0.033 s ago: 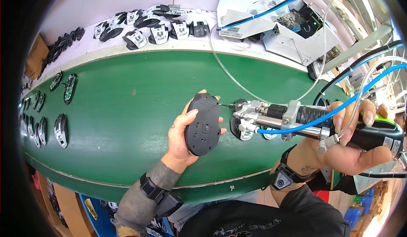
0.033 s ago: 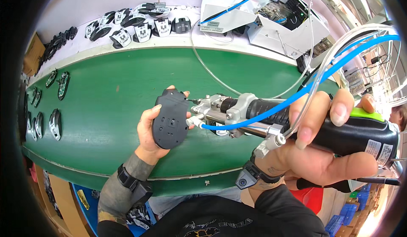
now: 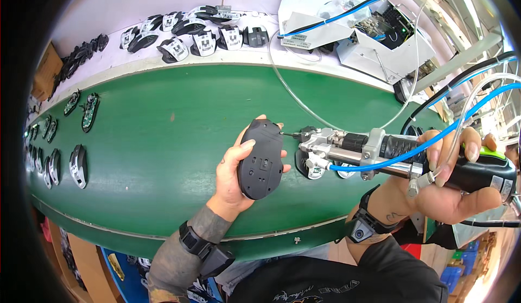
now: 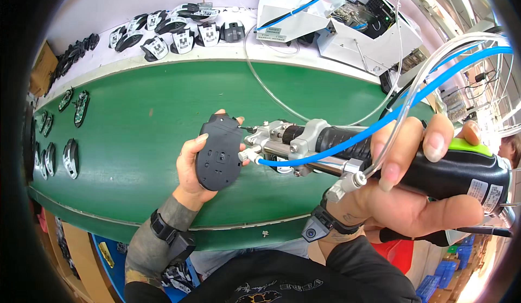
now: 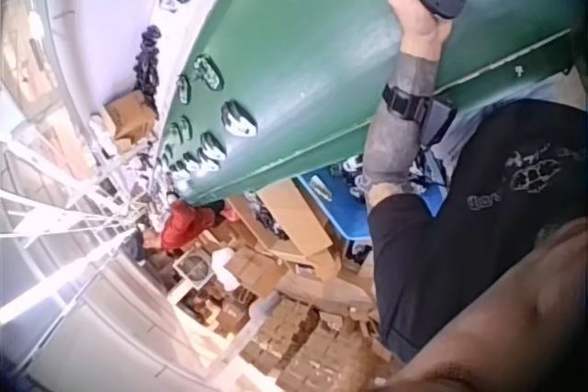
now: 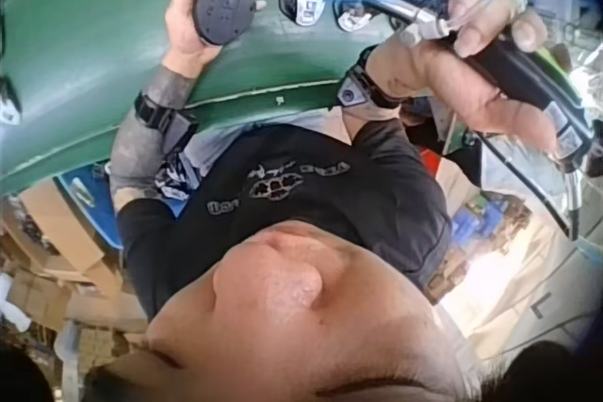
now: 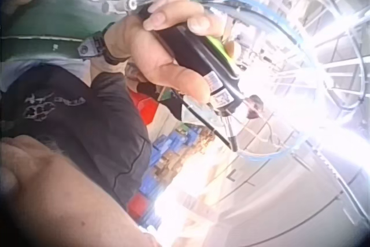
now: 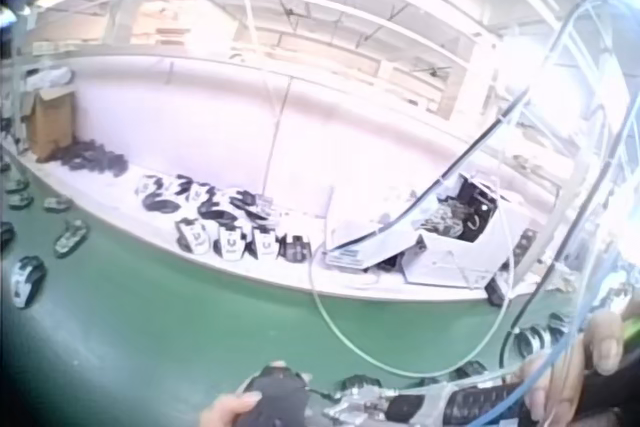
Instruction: Securing the bottom plate of computer mice using a pneumatic screwdriver on an assembly line.
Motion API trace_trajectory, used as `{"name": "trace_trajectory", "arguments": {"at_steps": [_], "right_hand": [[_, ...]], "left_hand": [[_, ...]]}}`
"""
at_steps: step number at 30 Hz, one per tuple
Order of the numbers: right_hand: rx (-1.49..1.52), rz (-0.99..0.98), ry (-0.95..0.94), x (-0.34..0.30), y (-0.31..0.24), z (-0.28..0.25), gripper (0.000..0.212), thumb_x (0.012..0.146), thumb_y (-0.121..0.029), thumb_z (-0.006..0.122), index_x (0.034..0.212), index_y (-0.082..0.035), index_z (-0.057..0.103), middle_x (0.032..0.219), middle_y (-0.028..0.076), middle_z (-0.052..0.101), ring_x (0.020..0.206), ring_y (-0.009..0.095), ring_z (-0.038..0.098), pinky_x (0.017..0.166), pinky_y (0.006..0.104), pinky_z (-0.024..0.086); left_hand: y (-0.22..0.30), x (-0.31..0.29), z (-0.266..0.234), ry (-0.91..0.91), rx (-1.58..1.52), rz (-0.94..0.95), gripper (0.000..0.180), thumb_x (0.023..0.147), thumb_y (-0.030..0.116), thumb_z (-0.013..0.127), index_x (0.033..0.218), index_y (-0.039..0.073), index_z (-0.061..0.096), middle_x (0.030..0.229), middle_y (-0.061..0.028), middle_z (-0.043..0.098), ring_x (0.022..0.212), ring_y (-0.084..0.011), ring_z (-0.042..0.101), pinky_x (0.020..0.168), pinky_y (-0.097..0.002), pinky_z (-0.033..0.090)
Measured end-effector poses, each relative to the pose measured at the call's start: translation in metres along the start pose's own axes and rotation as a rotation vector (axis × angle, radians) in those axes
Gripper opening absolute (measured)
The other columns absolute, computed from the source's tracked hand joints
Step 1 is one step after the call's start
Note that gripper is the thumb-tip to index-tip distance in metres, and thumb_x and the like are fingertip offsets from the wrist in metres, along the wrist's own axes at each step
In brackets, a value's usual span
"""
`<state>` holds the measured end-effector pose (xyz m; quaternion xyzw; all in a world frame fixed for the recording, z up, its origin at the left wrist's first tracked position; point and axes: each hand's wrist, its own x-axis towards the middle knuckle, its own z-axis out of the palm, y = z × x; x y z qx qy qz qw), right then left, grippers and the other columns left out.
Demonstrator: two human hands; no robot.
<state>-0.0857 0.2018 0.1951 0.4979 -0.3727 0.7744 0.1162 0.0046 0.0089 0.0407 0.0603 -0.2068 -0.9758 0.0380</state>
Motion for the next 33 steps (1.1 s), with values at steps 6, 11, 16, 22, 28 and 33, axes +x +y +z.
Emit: {"name": "trace_trajectory", "arguments": {"at_steps": [6, 11, 16, 22, 28, 33], "right_hand": [[0.008, 0.0, -0.003, 0.0, -0.001, 0.001, 0.069, 0.09, -0.054, 0.055, 0.131, -0.001, 0.041, 0.099, 0.008, 0.051, 0.058, 0.01, 0.048, 0.059, 0.0279, 0.041], [-0.001, 0.017, -0.009, 0.0, -0.008, -0.004, 0.071, 0.092, -0.057, 0.051, 0.136, -0.003, 0.038, 0.101, 0.009, 0.05, 0.06, 0.011, 0.049, 0.061, 0.03, 0.042], [-0.004, 0.018, -0.005, -0.001, -0.01, -0.006, 0.071, 0.092, -0.057, 0.052, 0.137, -0.003, 0.038, 0.101, 0.009, 0.05, 0.06, 0.011, 0.049, 0.061, 0.0301, 0.042], [0.058, 0.014, -0.022, 0.0, 0.0, 0.0, 0.068, 0.088, -0.05, 0.063, 0.128, 0.001, 0.045, 0.096, 0.007, 0.05, 0.057, 0.009, 0.045, 0.062, 0.0272, 0.04], [0.049, 0.034, 0.008, 0.0, -0.004, 0.003, 0.067, 0.087, -0.05, 0.064, 0.127, 0.001, 0.045, 0.099, 0.008, 0.051, 0.06, 0.011, 0.047, 0.064, 0.0293, 0.04], [0.056, 0.046, -0.024, -0.001, -0.012, -0.001, 0.071, 0.09, -0.048, 0.061, 0.136, 0.0, 0.038, 0.108, 0.007, 0.05, 0.062, 0.011, 0.051, 0.064, 0.0284, 0.041]], "left_hand": [[0.001, 0.0, 0.002, -0.027, 0.038, 0.004, 0.065, 0.086, 0.028, 0.051, 0.145, 0.009, 0.031, 0.136, -0.0165, 0.044, 0.1, -0.0275, 0.059, 0.083, -0.0456, 0.056], [0.0, 0.0, 0.0, -0.057, 0.025, -0.001, 0.066, 0.086, 0.027, 0.051, 0.145, 0.009, 0.03, 0.135, -0.0172, 0.044, 0.101, -0.0275, 0.058, 0.084, -0.0464, 0.056], [0.002, -0.002, 0.001, -0.053, 0.029, 0.002, 0.066, 0.086, 0.026, 0.051, 0.146, 0.008, 0.03, 0.136, -0.0175, 0.044, 0.101, -0.0278, 0.058, 0.084, -0.0464, 0.056], [0.002, -0.002, 0.005, -0.058, 0.03, -0.011, 0.066, 0.085, 0.026, 0.051, 0.146, 0.008, 0.03, 0.136, -0.0174, 0.044, 0.1, -0.0279, 0.059, 0.085, -0.0463, 0.055], [0.002, -0.001, 0.003, -0.065, 0.023, -0.024, 0.065, 0.086, 0.025, 0.051, 0.145, 0.008, 0.031, 0.134, -0.0161, 0.045, 0.099, -0.0274, 0.06, 0.084, -0.0458, 0.056], [0.012, 0.009, -0.01, 0.177, 0.145, 0.104, 0.059, 0.088, 0.026, 0.05, 0.143, 0.01, 0.034, 0.127, -0.0135, 0.05, 0.097, -0.026, 0.06, 0.082, -0.044, 0.055]]}}
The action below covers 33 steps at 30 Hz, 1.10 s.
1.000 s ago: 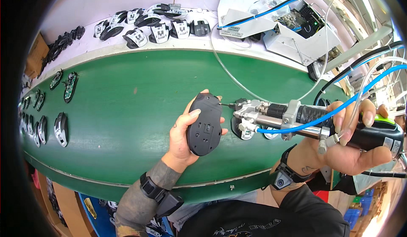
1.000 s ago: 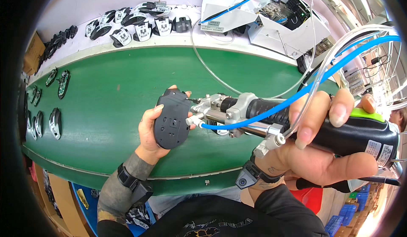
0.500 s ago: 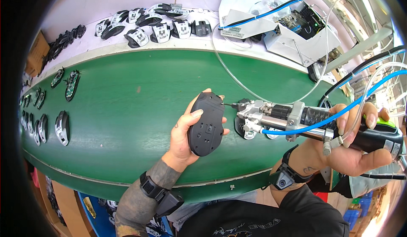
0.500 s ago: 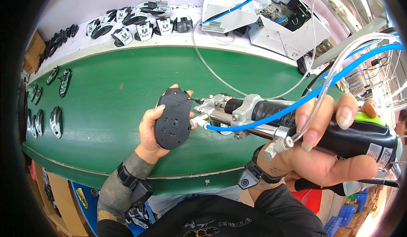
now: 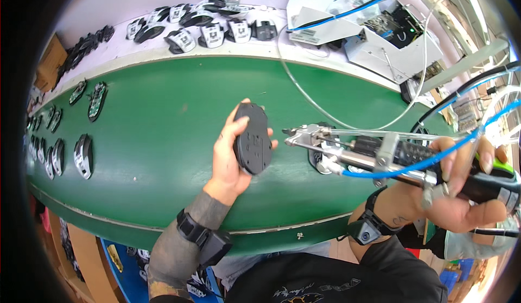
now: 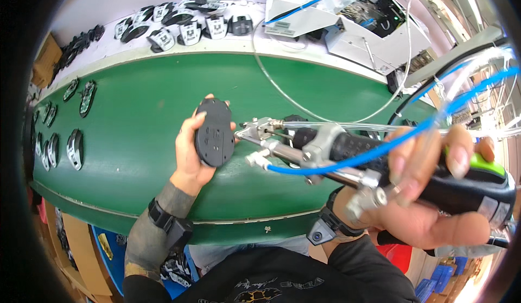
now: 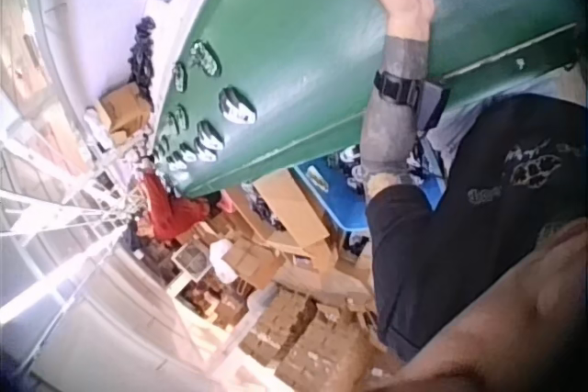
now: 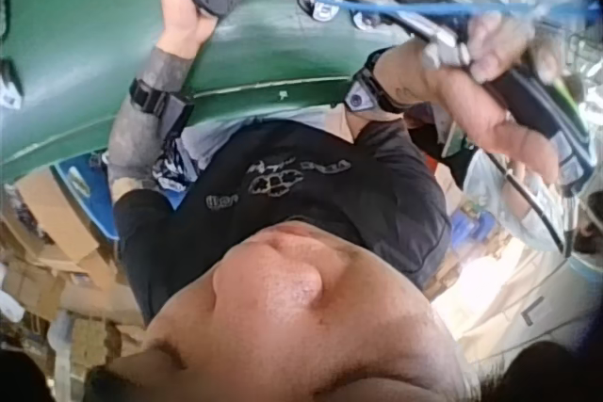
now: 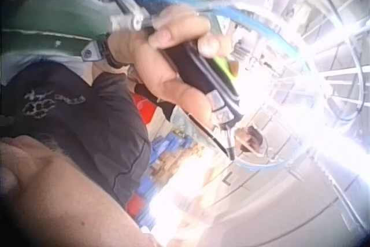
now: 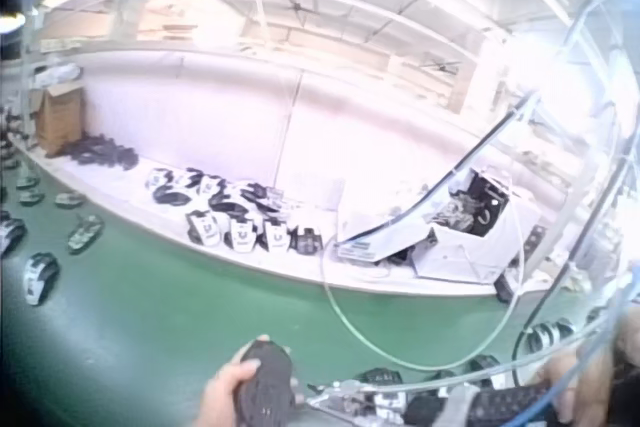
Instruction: Securing the bottom plate of computer mice using a pneumatic screwdriver on an assembly line.
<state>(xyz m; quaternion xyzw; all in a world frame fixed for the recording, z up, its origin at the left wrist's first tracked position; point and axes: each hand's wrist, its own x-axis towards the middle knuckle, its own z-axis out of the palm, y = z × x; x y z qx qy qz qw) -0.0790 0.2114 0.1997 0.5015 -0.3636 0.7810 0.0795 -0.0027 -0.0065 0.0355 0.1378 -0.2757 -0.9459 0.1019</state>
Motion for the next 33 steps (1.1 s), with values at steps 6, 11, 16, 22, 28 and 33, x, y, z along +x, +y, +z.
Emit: {"name": "trace_trajectory", "arguments": {"at_steps": [6, 11, 16, 22, 28, 33], "right_hand": [[0.065, 0.136, -0.017, -0.002, -0.006, 0.015, 0.065, 0.088, -0.038, 0.068, 0.132, -0.002, 0.038, 0.105, 0.005, 0.052, 0.056, 0.012, 0.055, 0.06, 0.0298, 0.046], [0.148, 0.091, 0.02, -0.004, 0.005, 0.03, 0.067, 0.087, -0.037, 0.069, 0.134, -0.004, 0.036, 0.098, 0.007, 0.054, 0.05, 0.015, 0.057, 0.053, 0.0316, 0.05], [0.156, 0.144, -0.019, -0.003, 0.009, 0.035, 0.057, 0.086, -0.032, 0.07, 0.123, -0.002, 0.039, 0.092, 0.004, 0.053, 0.052, 0.01, 0.051, 0.058, 0.025, 0.042], [0.161, 0.167, -0.097, -0.001, 0.011, 0.034, 0.056, 0.088, -0.035, 0.068, 0.125, -0.003, 0.039, 0.092, 0.003, 0.052, 0.054, 0.009, 0.051, 0.058, 0.0251, 0.042], [0.106, 0.213, -0.028, -0.003, 0.011, 0.04, 0.06, 0.088, -0.036, 0.067, 0.129, -0.001, 0.04, 0.098, 0.002, 0.051, 0.055, 0.008, 0.051, 0.061, 0.0249, 0.04], [0.155, 0.163, 0.032, 0.006, -0.011, 0.032, 0.043, 0.084, -0.024, 0.073, 0.112, -0.007, 0.045, 0.092, 0.002, 0.052, 0.057, 0.009, 0.052, 0.062, 0.0244, 0.041]], "left_hand": [[0.005, 0.007, 0.0, 0.0, -0.127, 0.049, 0.055, 0.087, 0.03, 0.053, 0.137, 0.013, 0.041, 0.126, -0.0122, 0.051, 0.096, -0.026, 0.06, 0.082, -0.0444, 0.055], [0.007, 0.002, 0.001, -0.011, -0.143, 0.059, 0.057, 0.085, 0.031, 0.052, 0.138, 0.014, 0.04, 0.128, -0.0129, 0.05, 0.097, -0.0267, 0.06, 0.083, -0.0471, 0.054], [0.008, 0.0, -0.001, -0.041, -0.174, 0.079, 0.055, 0.086, 0.031, 0.049, 0.138, 0.014, 0.04, 0.13, -0.0135, 0.049, 0.097, -0.0269, 0.06, 0.083, -0.0481, 0.054], [0.005, -0.004, 0.007, -0.096, -0.213, 0.084, 0.053, 0.088, 0.029, 0.047, 0.139, 0.014, 0.039, 0.131, -0.0135, 0.049, 0.097, -0.0269, 0.06, 0.082, -0.0487, 0.055], [0.005, 0.011, -0.006, 0.095, -0.071, 0.127, 0.053, 0.09, 0.031, 0.048, 0.139, 0.014, 0.039, 0.123, -0.0107, 0.051, 0.093, -0.0239, 0.059, 0.08, -0.045, 0.055], [0.006, 0.011, -0.008, 0.183, -0.077, 0.102, 0.054, 0.09, 0.029, 0.048, 0.14, 0.014, 0.038, 0.121, -0.01, 0.051, 0.093, -0.0231, 0.058, 0.08, -0.0441, 0.055]]}}
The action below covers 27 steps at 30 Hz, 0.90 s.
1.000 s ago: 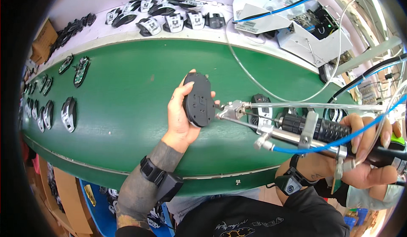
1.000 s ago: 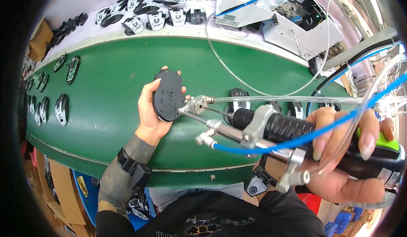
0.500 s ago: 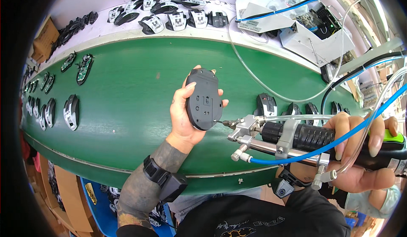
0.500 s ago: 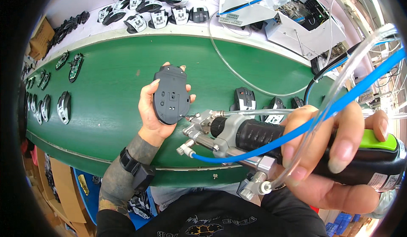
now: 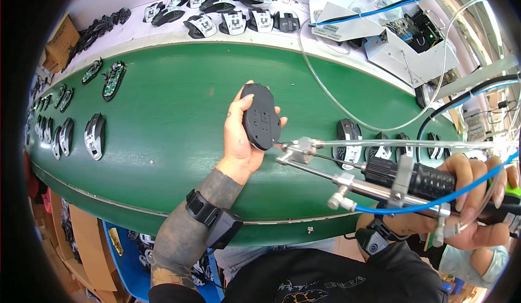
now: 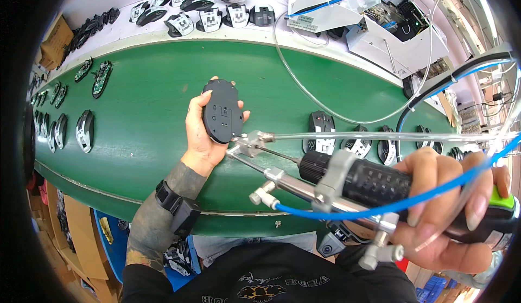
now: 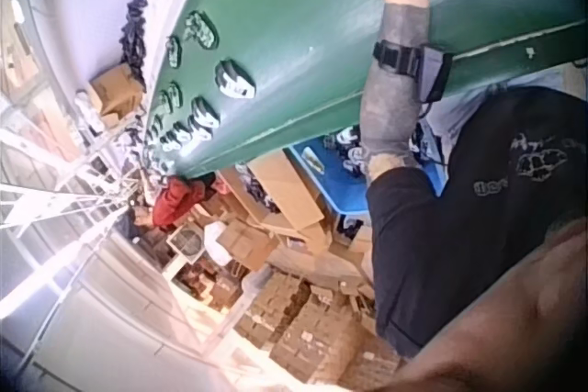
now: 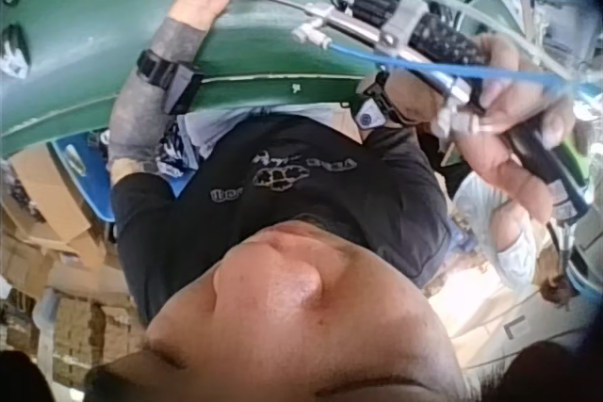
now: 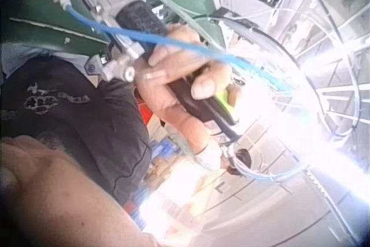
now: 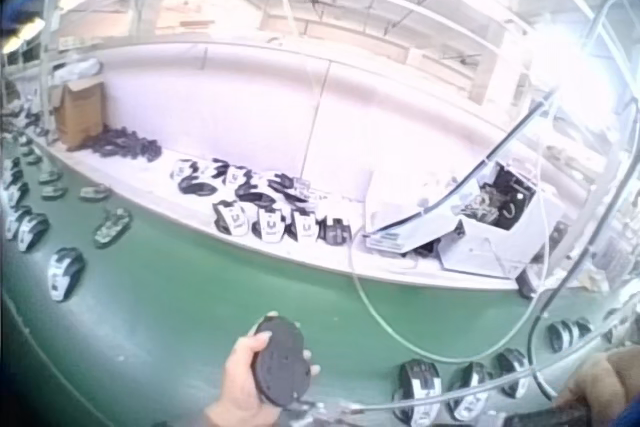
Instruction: Securing the bottom plate of computer mice using a pneumatic screwdriver on an assembly line.
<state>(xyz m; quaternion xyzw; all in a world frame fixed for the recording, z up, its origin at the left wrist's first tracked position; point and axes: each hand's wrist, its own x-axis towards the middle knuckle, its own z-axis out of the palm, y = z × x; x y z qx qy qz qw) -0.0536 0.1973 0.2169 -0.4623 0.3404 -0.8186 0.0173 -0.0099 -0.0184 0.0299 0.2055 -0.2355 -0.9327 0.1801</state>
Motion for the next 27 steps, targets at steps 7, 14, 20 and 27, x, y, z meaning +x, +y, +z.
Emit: {"name": "trace_trajectory", "arguments": {"at_steps": [7, 14, 20, 27], "right_hand": [[0.003, 0.008, -0.001, -0.007, 0.011, 0.008, 0.061, 0.082, -0.026, 0.076, 0.128, -0.008, 0.04, 0.095, 0.001, 0.055, 0.055, 0.018, 0.054, 0.059, 0.0332, 0.048], [0.029, -0.052, 0.034, -0.003, 0.02, 0.017, 0.049, 0.082, -0.022, 0.076, 0.115, -0.005, 0.044, 0.083, 0.001, 0.052, 0.054, 0.009, 0.055, 0.056, 0.0202, 0.045], [0.027, 0.04, 0.02, -0.004, 0.018, 0.026, 0.051, 0.082, -0.025, 0.076, 0.116, -0.005, 0.044, 0.079, 0.0, 0.052, 0.051, 0.006, 0.053, 0.058, 0.0199, 0.044], [0.012, 0.368, -0.456, 0.034, -0.018, -0.046, 0.059, 0.084, -0.034, 0.073, 0.121, -0.006, 0.036, 0.08, 0.004, 0.054, 0.047, 0.012, 0.055, 0.048, 0.023, 0.049]], "left_hand": [[-0.008, -0.015, 0.006, -0.149, -0.063, -0.091, 0.055, 0.088, 0.028, 0.051, 0.139, 0.013, 0.039, 0.124, -0.0133, 0.05, 0.095, -0.0254, 0.06, 0.081, -0.0455, 0.056], [-0.009, -0.019, 0.014, -0.182, -0.065, -0.106, 0.055, 0.088, 0.027, 0.051, 0.138, 0.012, 0.038, 0.124, -0.0136, 0.05, 0.094, -0.0257, 0.06, 0.079, -0.0451, 0.057], [-0.002, -0.03, 0.012, -0.204, -0.039, -0.061, 0.054, 0.089, 0.021, 0.05, 0.14, 0.01, 0.036, 0.127, -0.0143, 0.05, 0.094, -0.0255, 0.06, 0.077, -0.0434, 0.057], [-0.01, -0.007, -0.005, -0.34, 1.638, 0.874, 0.053, 0.073, 0.025, 0.07, 0.122, 0.01, 0.058, 0.13, -0.0174, 0.049, 0.111, -0.0358, 0.054, 0.098, -0.0429, 0.045]]}}
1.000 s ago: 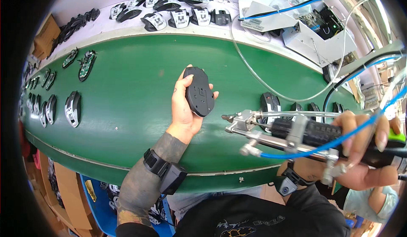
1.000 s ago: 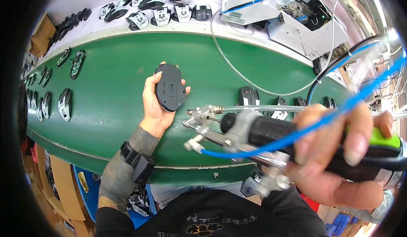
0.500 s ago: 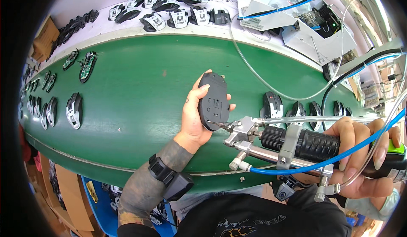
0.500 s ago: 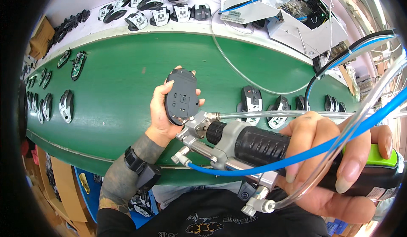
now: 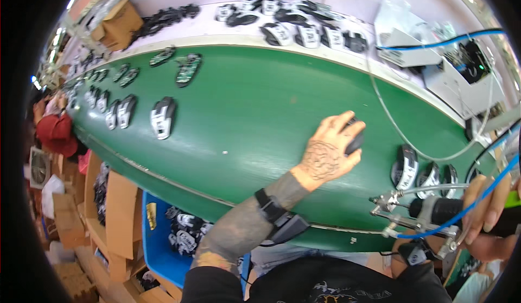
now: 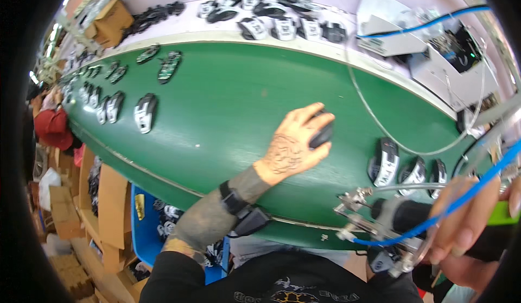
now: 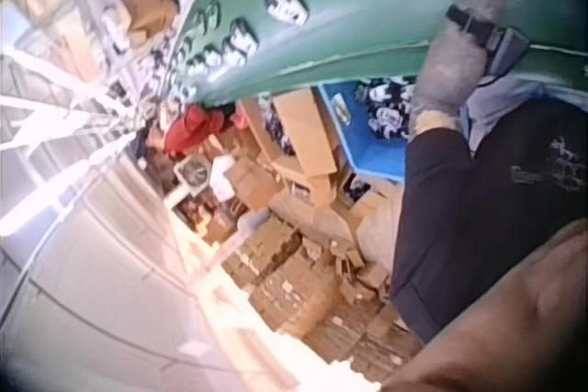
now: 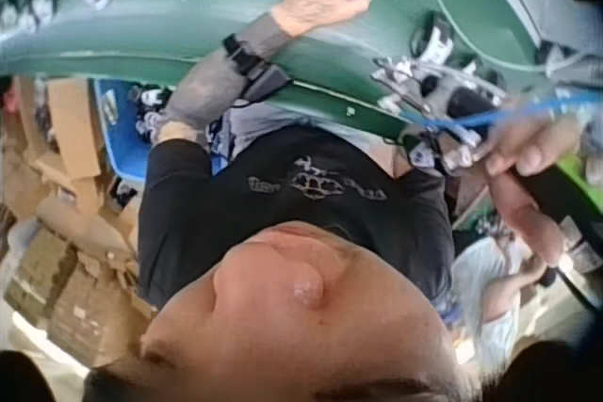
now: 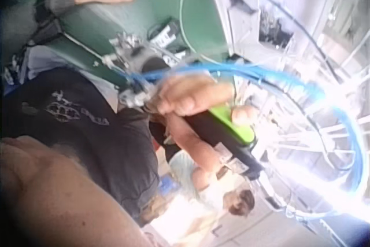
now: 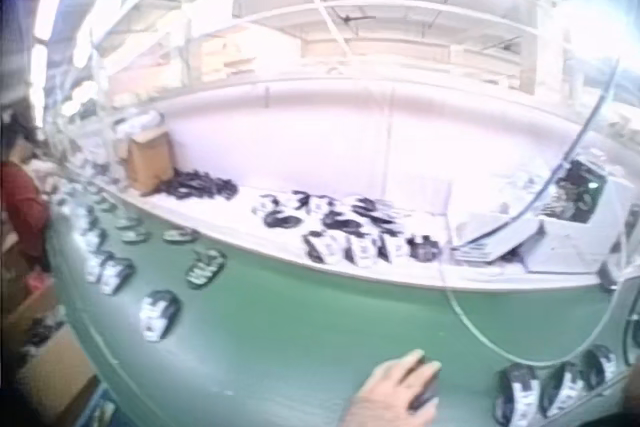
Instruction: Securing the bottom plate of computer mice using a pneumatic screwdriver on an assembly line.
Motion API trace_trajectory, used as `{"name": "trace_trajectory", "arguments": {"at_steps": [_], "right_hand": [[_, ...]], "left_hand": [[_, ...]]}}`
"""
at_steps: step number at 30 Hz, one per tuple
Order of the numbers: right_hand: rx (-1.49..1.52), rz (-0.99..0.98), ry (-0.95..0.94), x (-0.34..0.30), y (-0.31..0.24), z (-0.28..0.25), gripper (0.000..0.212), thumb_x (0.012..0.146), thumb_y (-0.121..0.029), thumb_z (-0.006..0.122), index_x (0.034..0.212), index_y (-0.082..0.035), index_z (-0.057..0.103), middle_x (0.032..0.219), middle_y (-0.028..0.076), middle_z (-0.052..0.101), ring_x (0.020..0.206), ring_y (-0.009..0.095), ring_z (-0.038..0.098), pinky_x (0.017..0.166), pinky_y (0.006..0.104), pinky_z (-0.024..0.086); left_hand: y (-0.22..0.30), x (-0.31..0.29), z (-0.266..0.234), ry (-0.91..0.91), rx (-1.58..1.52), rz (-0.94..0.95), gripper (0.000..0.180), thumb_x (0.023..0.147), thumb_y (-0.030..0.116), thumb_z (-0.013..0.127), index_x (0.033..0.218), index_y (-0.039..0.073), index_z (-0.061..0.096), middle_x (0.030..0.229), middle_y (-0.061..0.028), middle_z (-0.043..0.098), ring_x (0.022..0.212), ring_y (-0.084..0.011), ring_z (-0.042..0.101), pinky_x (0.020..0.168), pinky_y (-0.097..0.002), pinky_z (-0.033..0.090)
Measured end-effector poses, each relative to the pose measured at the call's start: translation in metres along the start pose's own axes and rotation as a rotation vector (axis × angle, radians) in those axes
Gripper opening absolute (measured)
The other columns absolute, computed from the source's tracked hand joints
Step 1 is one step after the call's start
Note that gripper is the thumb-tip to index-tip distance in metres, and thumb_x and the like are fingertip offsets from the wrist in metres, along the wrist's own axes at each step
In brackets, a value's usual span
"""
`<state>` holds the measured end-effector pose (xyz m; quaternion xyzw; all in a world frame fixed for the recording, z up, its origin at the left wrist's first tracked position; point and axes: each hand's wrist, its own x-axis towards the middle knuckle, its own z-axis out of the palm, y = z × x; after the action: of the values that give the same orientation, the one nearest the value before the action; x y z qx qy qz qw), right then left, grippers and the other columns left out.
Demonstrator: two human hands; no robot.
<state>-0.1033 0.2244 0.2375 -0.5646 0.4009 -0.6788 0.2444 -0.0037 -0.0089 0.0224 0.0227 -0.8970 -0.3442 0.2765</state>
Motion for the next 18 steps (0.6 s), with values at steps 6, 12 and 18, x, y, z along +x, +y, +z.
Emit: {"name": "trace_trajectory", "arguments": {"at_steps": [6, 12, 18], "right_hand": [[0.018, -0.02, -0.013, -0.005, 0.009, 0.011, 0.06, 0.085, -0.039, 0.071, 0.119, -0.006, 0.035, 0.08, 0.005, 0.054, 0.048, 0.012, 0.056, 0.048, 0.0232, 0.048], [0.076, -0.245, 0.351, -0.008, 0.018, 0.043, 0.063, 0.084, -0.041, 0.072, 0.119, -0.007, 0.031, 0.08, 0.008, 0.055, 0.05, 0.014, 0.059, 0.048, 0.0232, 0.052], [0.07, -0.323, 0.241, -0.008, 0.017, 0.03, 0.066, 0.093, -0.05, 0.055, 0.13, -0.001, 0.031, 0.088, 0.023, 0.056, 0.055, 0.024, 0.057, 0.048, 0.0278, 0.048]], "left_hand": [[-0.007, -0.006, 0.019, -0.108, -0.045, -0.104, 0.053, 0.07, 0.027, 0.072, 0.12, 0.012, 0.059, 0.135, -0.0168, 0.047, 0.123, -0.0359, 0.049, 0.102, -0.0435, 0.042], [-0.014, 0.0, -0.02, -0.114, -0.396, -0.279, 0.049, 0.079, 0.03, 0.073, 0.122, 0.01, 0.06, 0.139, -0.0182, 0.046, 0.13, -0.0328, 0.045, 0.105, -0.0414, 0.038], [-0.084, -0.011, -0.14, 0.267, 0.531, -0.225, 0.049, 0.075, 0.032, 0.075, 0.114, 0.007, 0.061, 0.13, -0.0221, 0.048, 0.123, -0.0375, 0.044, 0.104, -0.0458, 0.037]]}}
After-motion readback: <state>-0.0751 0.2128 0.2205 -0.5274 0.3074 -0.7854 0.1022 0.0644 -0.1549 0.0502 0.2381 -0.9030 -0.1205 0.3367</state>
